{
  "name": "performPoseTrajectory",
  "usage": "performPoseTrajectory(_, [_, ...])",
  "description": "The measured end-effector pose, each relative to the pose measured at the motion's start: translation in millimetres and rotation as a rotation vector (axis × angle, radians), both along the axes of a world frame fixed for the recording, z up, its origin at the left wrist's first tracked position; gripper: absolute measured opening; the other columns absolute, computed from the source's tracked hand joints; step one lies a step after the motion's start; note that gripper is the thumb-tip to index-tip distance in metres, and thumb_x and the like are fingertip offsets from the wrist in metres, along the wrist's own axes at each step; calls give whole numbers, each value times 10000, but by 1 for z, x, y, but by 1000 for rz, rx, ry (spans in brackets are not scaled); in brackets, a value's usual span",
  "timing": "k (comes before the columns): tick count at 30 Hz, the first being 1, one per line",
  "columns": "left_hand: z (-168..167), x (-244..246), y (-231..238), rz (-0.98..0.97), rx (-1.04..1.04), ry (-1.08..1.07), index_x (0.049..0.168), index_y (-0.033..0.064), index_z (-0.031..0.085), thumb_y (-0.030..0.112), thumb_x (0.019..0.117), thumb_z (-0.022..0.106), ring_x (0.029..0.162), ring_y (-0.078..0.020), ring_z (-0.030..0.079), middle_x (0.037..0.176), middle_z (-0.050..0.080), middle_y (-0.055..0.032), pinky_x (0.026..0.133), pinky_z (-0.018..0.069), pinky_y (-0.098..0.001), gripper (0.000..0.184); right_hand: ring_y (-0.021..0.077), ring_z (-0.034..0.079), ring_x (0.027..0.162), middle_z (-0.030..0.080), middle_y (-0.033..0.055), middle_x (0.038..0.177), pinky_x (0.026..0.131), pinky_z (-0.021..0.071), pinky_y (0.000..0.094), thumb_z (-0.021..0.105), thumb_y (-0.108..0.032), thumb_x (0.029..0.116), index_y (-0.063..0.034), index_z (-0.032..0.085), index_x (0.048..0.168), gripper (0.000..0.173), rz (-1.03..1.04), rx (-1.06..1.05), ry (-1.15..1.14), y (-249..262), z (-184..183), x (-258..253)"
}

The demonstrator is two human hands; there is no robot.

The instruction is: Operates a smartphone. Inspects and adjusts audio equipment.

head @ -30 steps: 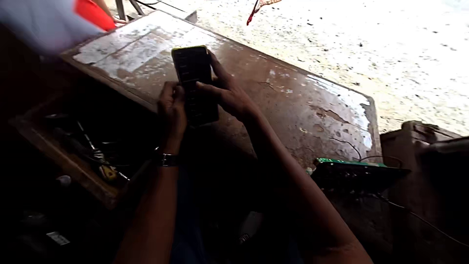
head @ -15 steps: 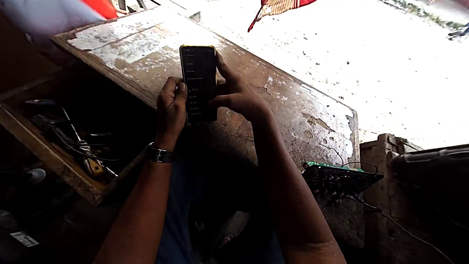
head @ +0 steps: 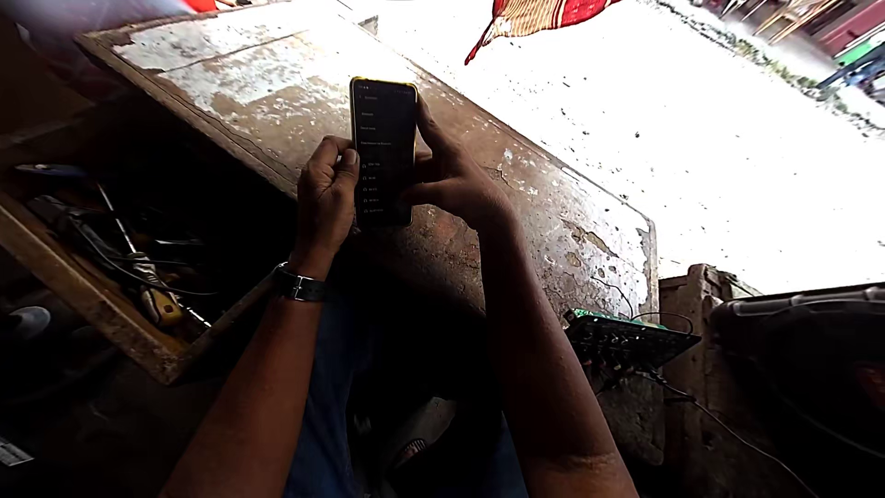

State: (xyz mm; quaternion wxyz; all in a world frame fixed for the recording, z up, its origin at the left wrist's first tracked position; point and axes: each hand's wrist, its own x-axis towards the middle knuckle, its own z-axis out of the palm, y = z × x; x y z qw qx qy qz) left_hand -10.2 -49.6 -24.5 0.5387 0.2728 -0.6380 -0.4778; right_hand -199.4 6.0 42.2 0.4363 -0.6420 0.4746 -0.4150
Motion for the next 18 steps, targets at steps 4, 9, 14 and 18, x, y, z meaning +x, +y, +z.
performPoseTrajectory(4, [1,1,-1,-17,19,-26,1144,86,625,202,1110,428,523,-74,519,809,627,9,426,410,-222,230,264,758,885,727,207,1091,828,648,416,736,106,742,-123,-62,1657,1236,-24,-5,48,-2,-3,-2])
performPoseTrajectory(9, [2,2,-1,-45,45,-24,1182,106,630,209,1114,419,535,-68,532,830,641,15,425,410,-215,244,280,758,932,715,218,1149,853,646,426,728,127,723,-144,-108,1650,1277,-3,29,23,-1,-2,-2])
performPoseTrajectory(14, [2,1,-1,-19,8,-47,1185,95,630,202,1112,426,683,-60,635,898,677,9,561,516,-218,242,273,752,994,687,199,1241,874,644,401,757,169,666,-207,-216,1622,1416,16,125,38,3,2,2])
performPoseTrajectory(18, [-2,-2,-2,-3,-41,-14,1166,64,633,173,1108,425,816,-65,684,931,688,-7,725,583,-248,242,248,740,1040,643,168,1337,866,644,366,810,183,629,-232,-257,1604,1503,15,195,89,5,5,3])
